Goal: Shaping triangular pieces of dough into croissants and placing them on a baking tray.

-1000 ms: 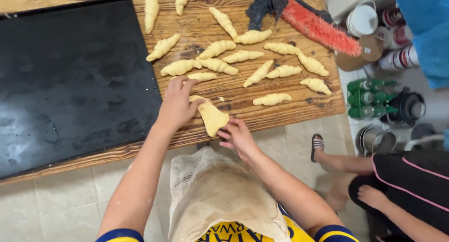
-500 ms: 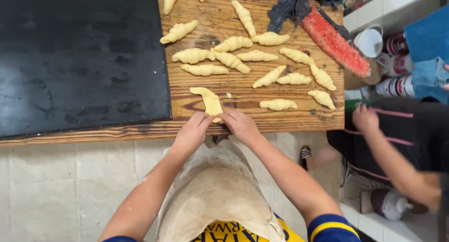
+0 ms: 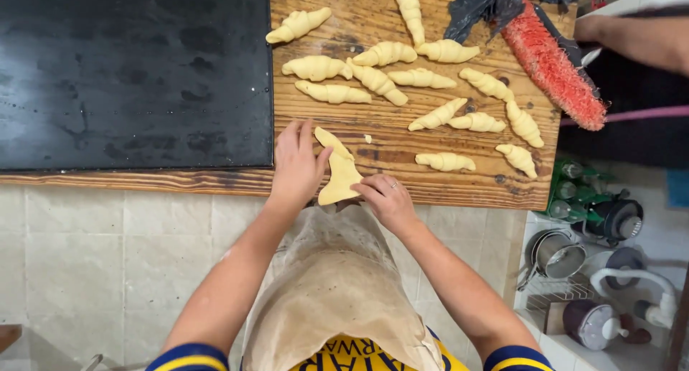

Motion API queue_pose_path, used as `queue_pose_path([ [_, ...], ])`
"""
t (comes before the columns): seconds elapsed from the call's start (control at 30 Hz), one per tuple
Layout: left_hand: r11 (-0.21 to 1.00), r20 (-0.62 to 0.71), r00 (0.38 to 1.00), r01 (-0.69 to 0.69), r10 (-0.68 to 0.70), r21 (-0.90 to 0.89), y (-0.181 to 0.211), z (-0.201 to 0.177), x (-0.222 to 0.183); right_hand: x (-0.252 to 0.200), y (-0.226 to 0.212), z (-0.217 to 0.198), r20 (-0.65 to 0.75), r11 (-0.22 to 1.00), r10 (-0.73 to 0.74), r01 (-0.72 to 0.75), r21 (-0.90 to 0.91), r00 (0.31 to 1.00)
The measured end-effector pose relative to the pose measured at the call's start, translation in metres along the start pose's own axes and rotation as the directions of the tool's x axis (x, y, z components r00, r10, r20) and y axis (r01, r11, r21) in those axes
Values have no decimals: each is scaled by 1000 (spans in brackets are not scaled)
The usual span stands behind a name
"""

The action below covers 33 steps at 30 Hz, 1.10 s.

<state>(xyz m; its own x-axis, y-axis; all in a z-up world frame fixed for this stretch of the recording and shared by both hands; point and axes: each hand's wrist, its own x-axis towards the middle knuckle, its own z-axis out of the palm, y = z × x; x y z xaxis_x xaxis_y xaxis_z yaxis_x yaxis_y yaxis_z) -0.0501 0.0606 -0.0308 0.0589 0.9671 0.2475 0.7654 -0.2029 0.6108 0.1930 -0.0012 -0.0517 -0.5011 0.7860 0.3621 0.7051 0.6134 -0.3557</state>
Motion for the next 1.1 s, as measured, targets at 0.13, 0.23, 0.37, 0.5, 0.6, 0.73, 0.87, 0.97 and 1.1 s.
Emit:
queue_pose_path([
  [0.13, 956, 120, 986, 145, -117, -256, -7, 28, 34, 1, 1, 1, -4, 1000, -14, 14, 14, 1000],
  [0.23, 907, 82, 994, 105, -79, -408, -13, 34, 68, -3, 4, 8, -14, 999, 4, -3, 51, 1000],
  [0.37, 962, 33, 993, -97, 109, -254, -23, 39, 83, 11, -6, -1, 37, 992, 81, -85, 91, 996],
  [0.5, 972, 139, 962, -230, 235, -48, -23, 27, -3, 18, -8, -5, 27, 991, 93, -95, 93, 995],
  [0.6, 958, 343, 896, -285, 281, -41, -14, 8, -50, 11, -6, -1, 17, 982, 143, -144, 125, 990],
  [0.73, 919, 137, 911, -371, 389, -135, -18, 3, -55, 7, 5, -4, 2, 988, 137, -137, 72, 991],
  [0.87, 864, -29, 865, -501, 501, -51, -15, 9, -67, -16, 18, 10, -18, 992, 8, -10, -125, 1000],
  [0.97, 812, 26, 813, -580, 582, -61, -3, -10, -92, 12, -24, -18, 26, 983, -181, 182, -36, 983],
  [1.1, 819, 201, 851, -522, 484, 237, 2, -3, -88, 14, -32, -13, 140, 976, -60, 87, -198, 988],
])
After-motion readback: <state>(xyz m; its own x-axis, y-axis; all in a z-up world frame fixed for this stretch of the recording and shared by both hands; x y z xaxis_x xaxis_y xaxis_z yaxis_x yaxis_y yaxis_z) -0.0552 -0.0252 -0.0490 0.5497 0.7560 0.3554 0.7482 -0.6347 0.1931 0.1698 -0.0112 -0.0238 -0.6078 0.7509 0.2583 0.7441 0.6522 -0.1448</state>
